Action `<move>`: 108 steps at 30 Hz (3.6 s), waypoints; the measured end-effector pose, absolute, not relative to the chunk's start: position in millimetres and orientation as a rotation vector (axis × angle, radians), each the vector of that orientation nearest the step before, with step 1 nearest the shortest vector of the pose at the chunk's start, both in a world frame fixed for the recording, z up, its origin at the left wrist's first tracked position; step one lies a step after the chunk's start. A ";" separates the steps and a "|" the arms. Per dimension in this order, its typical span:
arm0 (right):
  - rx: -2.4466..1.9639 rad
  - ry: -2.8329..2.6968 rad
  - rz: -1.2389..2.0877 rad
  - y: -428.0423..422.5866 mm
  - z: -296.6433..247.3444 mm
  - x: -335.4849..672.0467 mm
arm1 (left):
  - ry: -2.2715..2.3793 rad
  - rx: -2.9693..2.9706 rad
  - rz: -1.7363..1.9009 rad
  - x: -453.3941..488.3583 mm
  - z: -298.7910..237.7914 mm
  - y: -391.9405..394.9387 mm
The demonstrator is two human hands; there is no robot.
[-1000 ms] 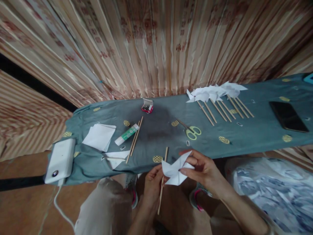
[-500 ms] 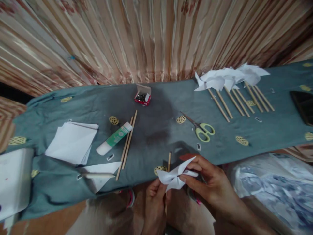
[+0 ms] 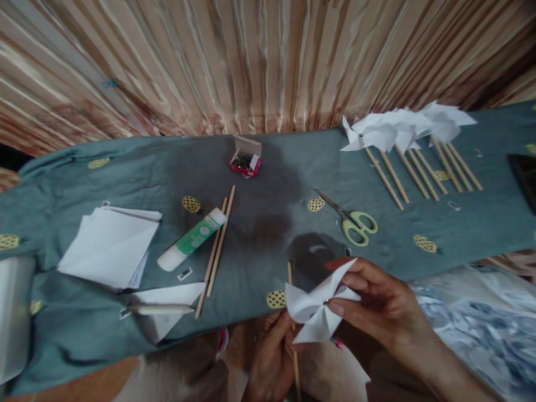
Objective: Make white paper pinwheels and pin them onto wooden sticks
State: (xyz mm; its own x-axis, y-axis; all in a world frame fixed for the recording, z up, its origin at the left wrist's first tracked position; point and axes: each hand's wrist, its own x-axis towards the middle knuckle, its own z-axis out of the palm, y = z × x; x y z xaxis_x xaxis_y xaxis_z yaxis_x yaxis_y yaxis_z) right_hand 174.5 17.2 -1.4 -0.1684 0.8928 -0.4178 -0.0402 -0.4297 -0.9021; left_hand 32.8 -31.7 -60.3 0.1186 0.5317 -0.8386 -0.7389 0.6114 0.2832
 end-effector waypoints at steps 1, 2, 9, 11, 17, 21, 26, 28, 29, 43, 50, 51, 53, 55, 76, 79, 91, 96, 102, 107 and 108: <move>-1.400 -1.038 1.683 16.8 -1.3 174.4 | 1.093 -0.200 0.945 32.1 -60.7 -32.2; -1.420 -1.065 1.677 16.0 -1.7 173.9 | 1.070 -0.177 0.944 31.3 -62.1 -33.3; -1.508 -1.304 1.528 9.0 -11.6 165.3 | 1.052 -0.086 0.892 25.8 -71.4 -39.6; -1.543 -1.359 1.453 8.2 -13.4 163.0 | 1.075 -0.094 0.893 26.0 -69.5 -37.6; -1.603 -1.449 1.316 7.7 -15.2 157.3 | 1.133 -0.048 0.915 27.4 -71.7 -37.6; -1.611 -1.502 1.238 7.0 -16.5 156.2 | 1.125 0.000 0.917 25.6 -75.8 -43.0; -1.666 -1.641 1.037 5.6 -17.9 155.1 | 1.100 0.053 0.923 23.4 -72.8 -41.6; -1.667 -1.728 0.903 5.4 -17.8 154.2 | 1.095 0.054 0.915 22.4 -71.3 -38.9; -1.658 -1.776 0.837 5.4 -17.7 153.9 | 1.089 0.053 0.910 21.8 -70.6 -37.6; -1.349 -2.142 0.531 2.7 -20.9 159.5 | 1.122 0.112 0.852 16.9 -80.7 -38.8; -1.349 -2.115 0.556 5.7 -19.6 156.9 | 1.124 0.140 0.856 16.1 -89.5 -44.7; -1.352 -2.117 0.558 5.9 -19.8 157.2 | 1.128 0.158 0.849 15.4 -90.7 -45.6; -1.354 -2.122 0.548 6.3 -20.2 157.9 | 1.131 0.184 0.851 14.6 -93.7 -47.6; -1.343 -2.129 0.537 6.7 -20.7 158.4 | 1.130 0.167 0.865 14.8 -97.0 -49.4; -1.412 -2.127 0.578 7.1 -14.6 154.0 | 1.188 0.142 0.795 14.8 -104.3 -56.3; -1.388 -2.120 0.532 6.6 -15.3 154.8 | 1.198 0.130 0.777 15.2 -104.0 -56.3; -1.342 -2.109 0.509 10.3 -17.2 153.5 | 1.299 0.219 0.779 15.7 -86.5 -49.4; -1.372 -2.090 0.533 11.3 -20.2 153.0 | 1.258 0.135 0.784 15.2 -84.5 -47.0; -1.671 -1.724 0.883 19.2 -16.0 145.2 | 1.210 0.136 0.769 13.2 -88.0 -47.5; -1.656 -1.383 1.342 30.3 -9.2 141.6 | 1.142 0.034 0.818 16.7 -84.5 -44.3; -1.625 -1.325 1.407 33.1 -9.0 141.5 | 1.132 -0.001 0.826 17.7 -82.0 -43.3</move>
State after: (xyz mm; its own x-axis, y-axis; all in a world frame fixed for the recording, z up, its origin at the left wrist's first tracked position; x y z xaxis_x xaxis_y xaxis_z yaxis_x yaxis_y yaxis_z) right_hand 141.5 33.1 -9.0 -0.0638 0.9354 -0.3478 0.2914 -0.3159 -0.9029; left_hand 17.7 -43.3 -82.0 0.1687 0.5806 -0.7965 -0.5812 0.7113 0.3954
